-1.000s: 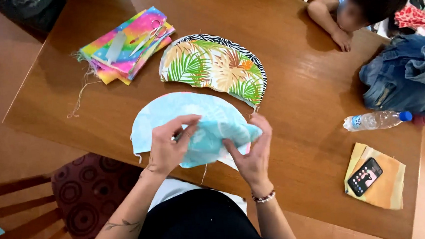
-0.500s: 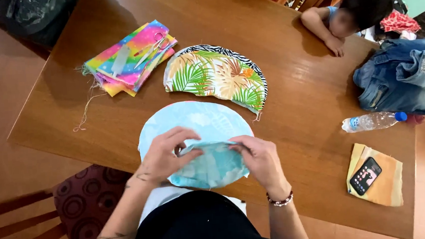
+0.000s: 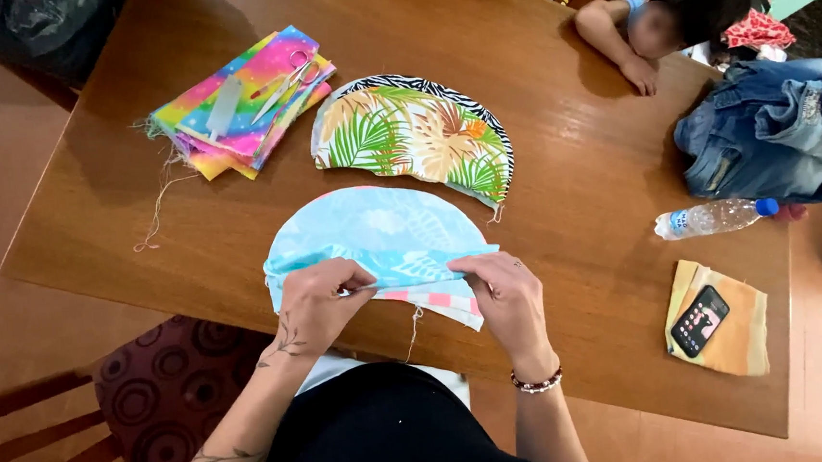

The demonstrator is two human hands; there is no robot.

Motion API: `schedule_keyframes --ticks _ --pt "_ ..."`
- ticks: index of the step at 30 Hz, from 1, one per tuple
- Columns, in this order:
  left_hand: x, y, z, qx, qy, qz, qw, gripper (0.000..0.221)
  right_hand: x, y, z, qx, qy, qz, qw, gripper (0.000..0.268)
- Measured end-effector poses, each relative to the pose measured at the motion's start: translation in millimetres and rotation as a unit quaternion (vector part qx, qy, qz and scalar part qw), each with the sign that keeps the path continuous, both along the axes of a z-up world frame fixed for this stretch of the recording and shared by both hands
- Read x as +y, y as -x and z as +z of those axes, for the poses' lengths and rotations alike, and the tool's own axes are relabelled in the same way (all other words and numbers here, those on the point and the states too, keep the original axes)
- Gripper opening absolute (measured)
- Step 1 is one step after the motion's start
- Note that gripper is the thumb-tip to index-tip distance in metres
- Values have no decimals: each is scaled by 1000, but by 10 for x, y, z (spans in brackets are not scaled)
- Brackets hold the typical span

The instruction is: A person is seen aligning and folding pre-cut fabric pieces on a table, likely preparing them for assembly into a garment or accessory.

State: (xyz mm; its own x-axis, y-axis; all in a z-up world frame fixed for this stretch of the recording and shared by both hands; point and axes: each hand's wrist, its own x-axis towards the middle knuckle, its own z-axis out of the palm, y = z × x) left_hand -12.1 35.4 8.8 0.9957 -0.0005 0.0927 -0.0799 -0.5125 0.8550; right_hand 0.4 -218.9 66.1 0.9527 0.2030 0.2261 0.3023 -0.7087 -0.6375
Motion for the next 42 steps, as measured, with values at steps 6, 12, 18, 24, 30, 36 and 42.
schedule_keyframes --ticks 6,12,18,24,30,36,42 --pt "-13 -5 260 -76 -44 -108 990 5 289 -64 64 -88 81 92 989 33" --pt "-74 -91 380 -22 26 -176 984 13 495 -37 -176 -61 77 119 988 20" --pt "41 -246 -253 108 222 -140 959 27 166 -115 -229 102 -66 17 992 9" --pt "193 -156 -1316 59 40 -84 994 19 -228 -303 -977 240 -105 -119 958 14" --pt "-92 -235 -1419 -51 -224 -240 943 33 -311 -350 -1550 262 -62 -128 954 16" --pt "-351 -413 -1255 365 119 -281 880 28 -249 -268 -1528 150 -107 -155 971 10" --pt "-608 -325 -1881 386 -108 -349 847 32 -32 19 -1999 -187 180 -233 937 20"
